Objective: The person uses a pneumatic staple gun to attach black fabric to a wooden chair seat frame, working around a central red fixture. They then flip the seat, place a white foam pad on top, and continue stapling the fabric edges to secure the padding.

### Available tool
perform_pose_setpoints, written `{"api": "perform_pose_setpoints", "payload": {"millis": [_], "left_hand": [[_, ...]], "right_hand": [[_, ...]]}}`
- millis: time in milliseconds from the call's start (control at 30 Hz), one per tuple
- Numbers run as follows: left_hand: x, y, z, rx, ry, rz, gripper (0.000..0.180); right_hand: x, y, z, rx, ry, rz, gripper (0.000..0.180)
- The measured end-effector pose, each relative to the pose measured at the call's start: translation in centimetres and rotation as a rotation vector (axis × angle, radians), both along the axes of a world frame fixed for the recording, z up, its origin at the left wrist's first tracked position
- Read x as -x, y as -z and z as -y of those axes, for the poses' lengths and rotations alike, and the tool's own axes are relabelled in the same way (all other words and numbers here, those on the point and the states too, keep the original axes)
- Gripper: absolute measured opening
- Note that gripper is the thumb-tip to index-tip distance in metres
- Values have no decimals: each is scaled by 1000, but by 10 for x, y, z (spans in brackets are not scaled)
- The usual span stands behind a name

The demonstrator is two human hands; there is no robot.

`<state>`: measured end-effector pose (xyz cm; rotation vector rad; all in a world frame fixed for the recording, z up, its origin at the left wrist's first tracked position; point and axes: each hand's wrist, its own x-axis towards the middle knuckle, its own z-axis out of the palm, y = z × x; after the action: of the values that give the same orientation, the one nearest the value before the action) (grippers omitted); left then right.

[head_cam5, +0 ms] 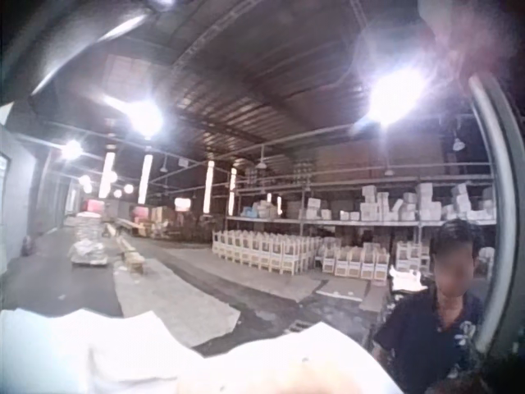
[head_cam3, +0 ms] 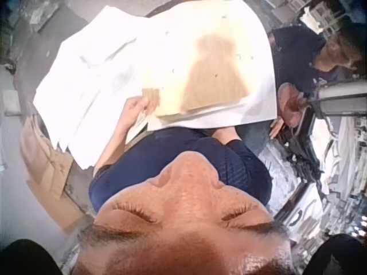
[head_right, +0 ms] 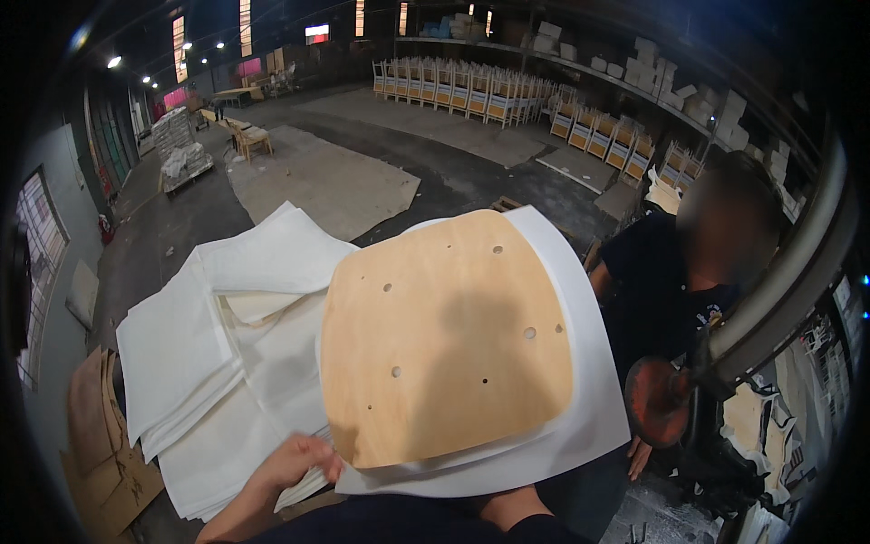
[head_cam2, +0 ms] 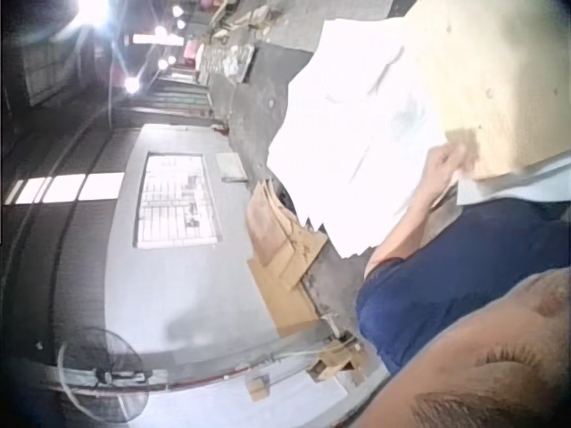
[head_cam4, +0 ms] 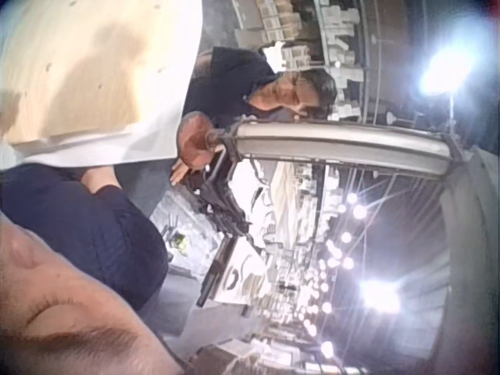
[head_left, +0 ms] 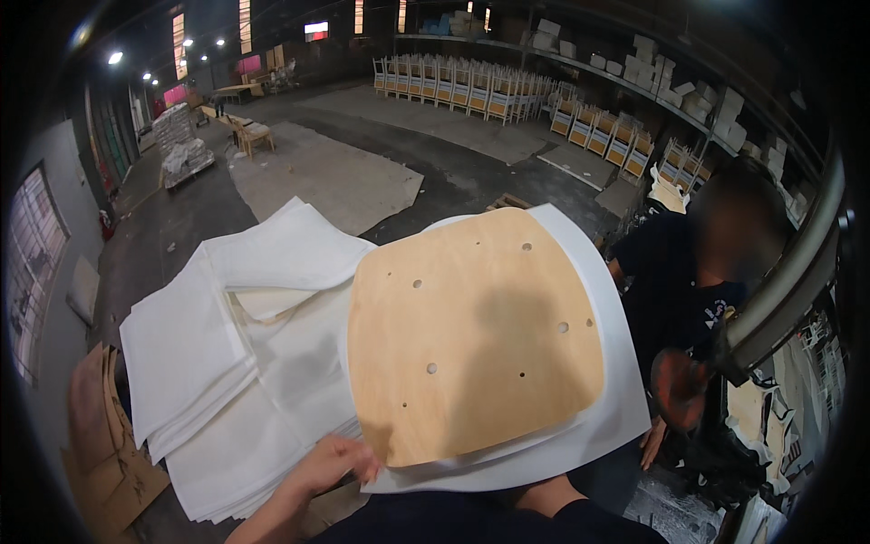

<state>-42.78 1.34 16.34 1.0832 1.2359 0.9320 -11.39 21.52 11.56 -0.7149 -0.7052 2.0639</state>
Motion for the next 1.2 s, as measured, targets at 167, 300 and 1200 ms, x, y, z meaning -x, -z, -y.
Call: {"api": "perform_pose_setpoints", "payload": {"millis": [167, 300, 1200], "left_hand": [[8, 82, 46, 414, 199, -260, 34], [-12, 166, 23, 260, -191, 69, 44], [8, 22, -203, -495, -757, 1337, 71]], "right_hand": [[35, 3, -9, -1, -55, 13, 104], [41, 3, -4, -11, -66, 26, 100], [35, -141, -99, -508, -75, -49, 76]]}}
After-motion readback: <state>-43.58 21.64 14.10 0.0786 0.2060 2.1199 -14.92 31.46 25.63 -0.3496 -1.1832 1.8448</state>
